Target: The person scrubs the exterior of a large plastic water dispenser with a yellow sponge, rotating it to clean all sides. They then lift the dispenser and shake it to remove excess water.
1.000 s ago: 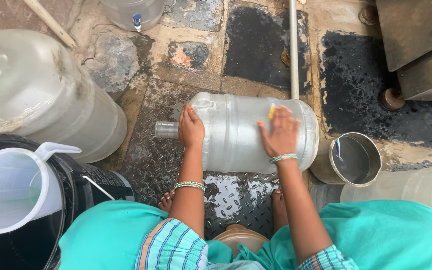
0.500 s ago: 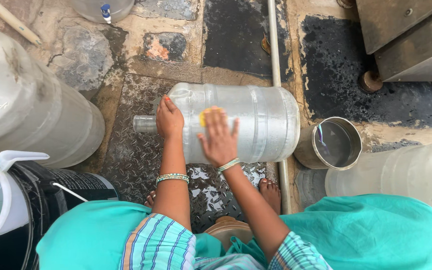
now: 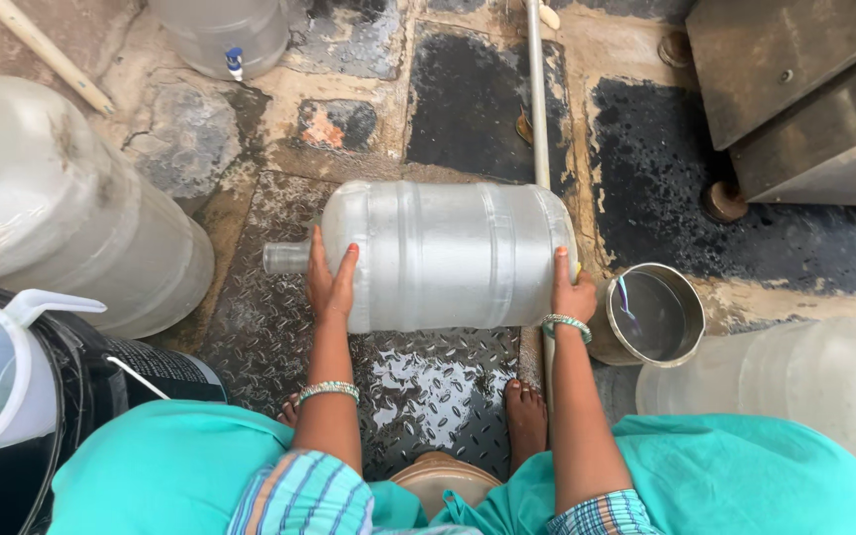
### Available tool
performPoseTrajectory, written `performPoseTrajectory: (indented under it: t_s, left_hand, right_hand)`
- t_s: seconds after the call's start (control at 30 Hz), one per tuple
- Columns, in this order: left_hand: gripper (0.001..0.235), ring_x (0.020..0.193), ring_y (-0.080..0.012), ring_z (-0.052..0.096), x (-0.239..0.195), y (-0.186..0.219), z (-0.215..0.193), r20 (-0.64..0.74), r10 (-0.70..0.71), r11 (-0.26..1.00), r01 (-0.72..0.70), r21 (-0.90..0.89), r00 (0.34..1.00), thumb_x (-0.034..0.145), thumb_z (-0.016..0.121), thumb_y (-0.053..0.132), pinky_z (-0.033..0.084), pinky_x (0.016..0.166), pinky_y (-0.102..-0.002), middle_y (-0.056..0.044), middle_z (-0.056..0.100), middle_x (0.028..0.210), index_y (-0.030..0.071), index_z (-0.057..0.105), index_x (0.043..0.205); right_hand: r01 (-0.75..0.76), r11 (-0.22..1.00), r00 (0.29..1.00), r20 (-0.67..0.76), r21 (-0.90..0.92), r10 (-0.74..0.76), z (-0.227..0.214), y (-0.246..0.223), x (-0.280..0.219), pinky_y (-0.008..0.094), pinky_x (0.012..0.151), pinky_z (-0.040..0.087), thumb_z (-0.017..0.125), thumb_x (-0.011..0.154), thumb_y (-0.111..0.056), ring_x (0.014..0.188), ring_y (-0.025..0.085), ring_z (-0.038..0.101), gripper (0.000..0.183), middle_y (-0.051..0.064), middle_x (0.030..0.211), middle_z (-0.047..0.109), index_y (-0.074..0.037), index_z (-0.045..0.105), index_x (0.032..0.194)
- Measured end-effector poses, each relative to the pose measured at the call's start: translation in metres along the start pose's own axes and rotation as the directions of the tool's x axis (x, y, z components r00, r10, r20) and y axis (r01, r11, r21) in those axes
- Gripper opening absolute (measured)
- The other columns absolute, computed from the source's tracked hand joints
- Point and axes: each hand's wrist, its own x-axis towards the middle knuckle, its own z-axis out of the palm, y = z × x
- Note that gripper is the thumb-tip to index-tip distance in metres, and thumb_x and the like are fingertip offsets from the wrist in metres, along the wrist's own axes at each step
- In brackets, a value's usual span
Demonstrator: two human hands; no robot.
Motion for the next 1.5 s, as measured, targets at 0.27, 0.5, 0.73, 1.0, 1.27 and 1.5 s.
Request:
performPoseTrajectory:
  t_s: [0.27, 0.5, 0.73, 1.0, 1.27, 1.5]
  left_hand:
    - [0.057, 0.149, -0.0446, 0.024, -0.002, 0.024, 0.022, 0.027, 0.161, 0.868, -0.155, 0.471, 0.987, 0.100, 0.048, 0.053, 0.029, 0.115, -0.057, -0.011, 0.025, 0.166, 0.036, 0.039, 0.154]
    - [0.045, 0.147, -0.0412, 0.031, 0.008, 0.019, 0.032, -0.055, 0.223, 0.860, -0.170, 0.481, 0.973, 0.100, 0.049, 0.043, 0.031, 0.118, -0.051, -0.007, 0.035, 0.163, 0.039, 0.054, 0.145]
    - [0.041, 0.145, -0.0434, 0.037, 0.014, 0.024, 0.033, -0.114, 0.235, 0.869, -0.156, 0.470, 0.965, 0.104, 0.046, 0.036, 0.035, 0.115, -0.050, -0.008, 0.041, 0.159, 0.036, 0.056, 0.144]
    - [0.041, 0.146, -0.0432, 0.036, 0.015, 0.030, 0.039, -0.106, 0.192, 0.878, -0.122, 0.463, 0.976, 0.105, 0.044, 0.040, 0.037, 0.115, -0.052, -0.006, 0.040, 0.161, 0.038, 0.056, 0.144]
    - [0.041, 0.150, -0.0404, 0.025, 0.029, 0.029, 0.032, 0.011, 0.065, 0.928, -0.064, 0.368, 0.998, 0.104, 0.042, 0.045, 0.030, 0.117, -0.052, -0.001, 0.033, 0.165, 0.045, 0.051, 0.144]
    - [0.041, 0.157, -0.0333, 0.022, 0.047, -0.009, 0.032, 0.087, 0.029, 0.995, -0.038, 0.093, 0.996, 0.099, 0.060, 0.039, 0.019, 0.121, -0.053, -0.001, 0.038, 0.167, 0.029, 0.062, 0.139]
  right_hand:
    - [0.254, 0.927, 0.966, 0.118, -0.275, -0.230, 0.011, -0.088, 0.028, 0.054, 0.112, 0.035, 0.042, 0.095, -0.072, 0.134, 0.050, 0.046, 0.092, 0.034, 0.144, 0.047, 0.001, 0.038, 0.151]
    - [0.944, 0.331, 0.301, 0.363, 0.020, -0.882, 0.087, -0.162, -0.156, 0.051, 0.126, 0.010, 0.041, 0.100, -0.045, 0.155, 0.037, 0.021, 0.064, 0.021, 0.164, 0.033, -0.007, 0.042, 0.152]
    - [0.836, 0.463, 0.549, 0.463, -0.295, -0.696, 0.044, -0.171, -0.097, 0.059, 0.123, -0.001, 0.029, 0.102, -0.061, 0.156, 0.025, 0.020, 0.074, 0.007, 0.165, 0.030, -0.012, 0.035, 0.157]
    - [0.493, 0.805, 0.861, 0.057, -0.330, -0.505, 0.027, -0.129, -0.084, 0.058, 0.122, -0.009, 0.017, 0.106, -0.056, 0.157, 0.030, 0.003, 0.072, 0.011, 0.170, 0.013, -0.011, 0.023, 0.162]
    - [0.949, 0.182, 0.269, 0.362, -0.257, -0.893, 0.099, -0.083, -0.196, 0.061, 0.122, -0.011, 0.027, 0.103, -0.062, 0.158, 0.023, 0.011, 0.074, 0.003, 0.171, 0.019, -0.019, 0.023, 0.163]
    - [0.462, 0.847, 0.863, -0.088, -0.264, -0.498, 0.025, -0.021, -0.029, 0.062, 0.121, -0.002, 0.029, 0.102, -0.067, 0.155, 0.035, 0.021, 0.089, 0.019, 0.169, 0.023, 0.002, 0.022, 0.159]
